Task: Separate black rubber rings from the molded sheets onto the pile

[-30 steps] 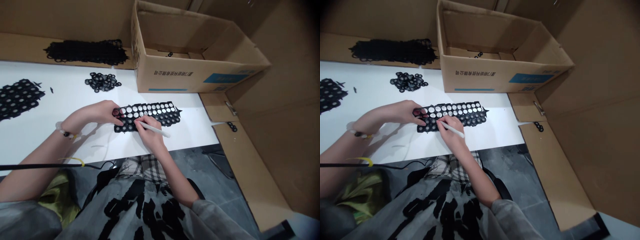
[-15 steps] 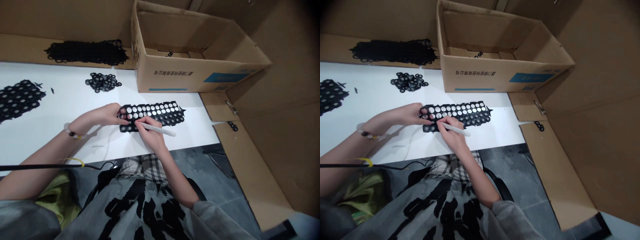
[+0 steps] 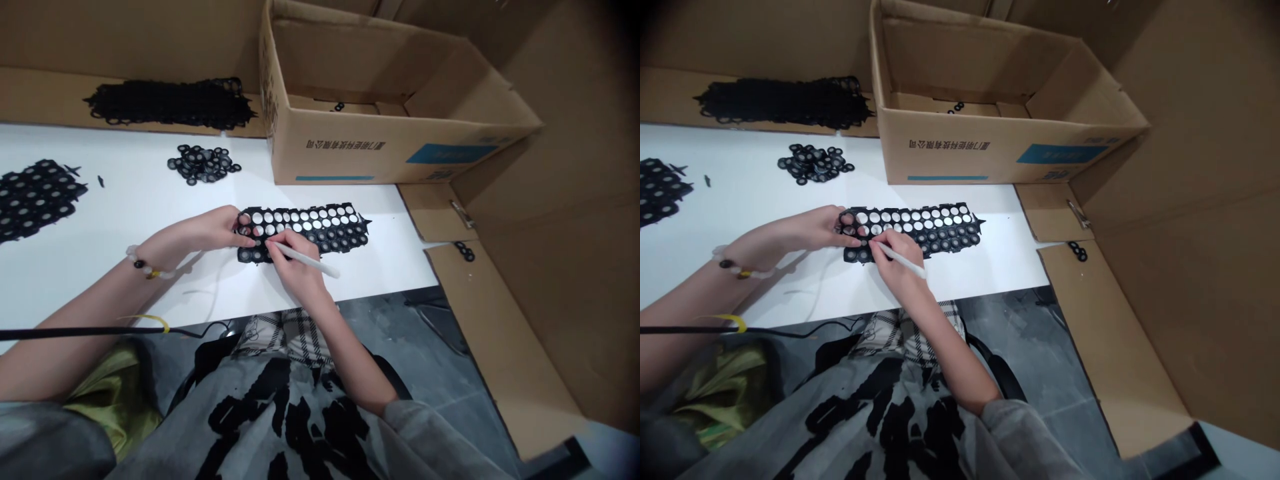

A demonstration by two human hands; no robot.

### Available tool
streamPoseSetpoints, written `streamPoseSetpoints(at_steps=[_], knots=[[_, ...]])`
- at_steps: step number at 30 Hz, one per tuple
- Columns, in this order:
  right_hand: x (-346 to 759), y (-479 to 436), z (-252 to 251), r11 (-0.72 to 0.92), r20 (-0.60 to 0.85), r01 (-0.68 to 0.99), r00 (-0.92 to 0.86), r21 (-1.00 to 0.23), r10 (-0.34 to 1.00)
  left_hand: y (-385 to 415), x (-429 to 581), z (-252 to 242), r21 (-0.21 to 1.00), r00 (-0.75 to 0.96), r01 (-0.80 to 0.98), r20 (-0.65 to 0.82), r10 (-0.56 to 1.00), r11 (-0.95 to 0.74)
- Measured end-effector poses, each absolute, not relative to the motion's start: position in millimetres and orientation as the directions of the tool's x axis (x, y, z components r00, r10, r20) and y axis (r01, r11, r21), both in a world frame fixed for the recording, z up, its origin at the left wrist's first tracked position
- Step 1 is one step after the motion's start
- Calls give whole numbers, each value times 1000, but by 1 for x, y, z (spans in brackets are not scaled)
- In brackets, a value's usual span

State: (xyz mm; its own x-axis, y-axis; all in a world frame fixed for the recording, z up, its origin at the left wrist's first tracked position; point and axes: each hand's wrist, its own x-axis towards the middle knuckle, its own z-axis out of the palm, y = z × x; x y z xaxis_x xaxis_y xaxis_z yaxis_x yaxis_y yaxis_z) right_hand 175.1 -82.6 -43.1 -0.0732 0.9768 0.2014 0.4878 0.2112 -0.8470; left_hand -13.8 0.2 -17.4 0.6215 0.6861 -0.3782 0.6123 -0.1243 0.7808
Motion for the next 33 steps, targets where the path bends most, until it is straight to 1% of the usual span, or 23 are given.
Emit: streamPoseSetpoints(at_steps=[4,7,9,11,14,16,18,20,25,29,33], knots=[[171,-84,-44,246,233,539,-93,-805,968,-2,-12,-11,794,624,603,-405,668,-82],[170,-84,-44,253,245,549,-89,-797,965,-1,-12,-11,792,651,600,-396,648,-118],[170,-84,-43,239,234,528,-78,-815,969,2,-14,-11,775,663,612,-396,635,-157],[172,-83,-43,201,197,481,-60,-853,979,5,-17,-11,728,648,656,-407,644,-201],[176,-84,-40,132,139,403,-12,-906,990,8,-22,-9,585,566,768,-426,706,-263],[178,-85,-39,114,132,359,25,-926,991,10,-25,-8,504,529,815,-448,721,-285],[179,-85,-37,122,148,330,56,-936,987,10,-26,-8,478,525,827,-470,710,-295],[177,-86,-35,139,159,318,40,-938,986,10,-27,-9,485,535,821,-471,702,-301],[169,-83,-35,153,116,312,-133,-938,984,10,-27,-8,556,572,784,-471,671,-278],[168,-81,-37,133,100,318,-119,-939,988,9,-25,-3,619,587,755,-491,644,-216],[169,-82,-37,114,87,317,-100,-942,991,8,-23,-3,614,562,763,-474,678,-203]])
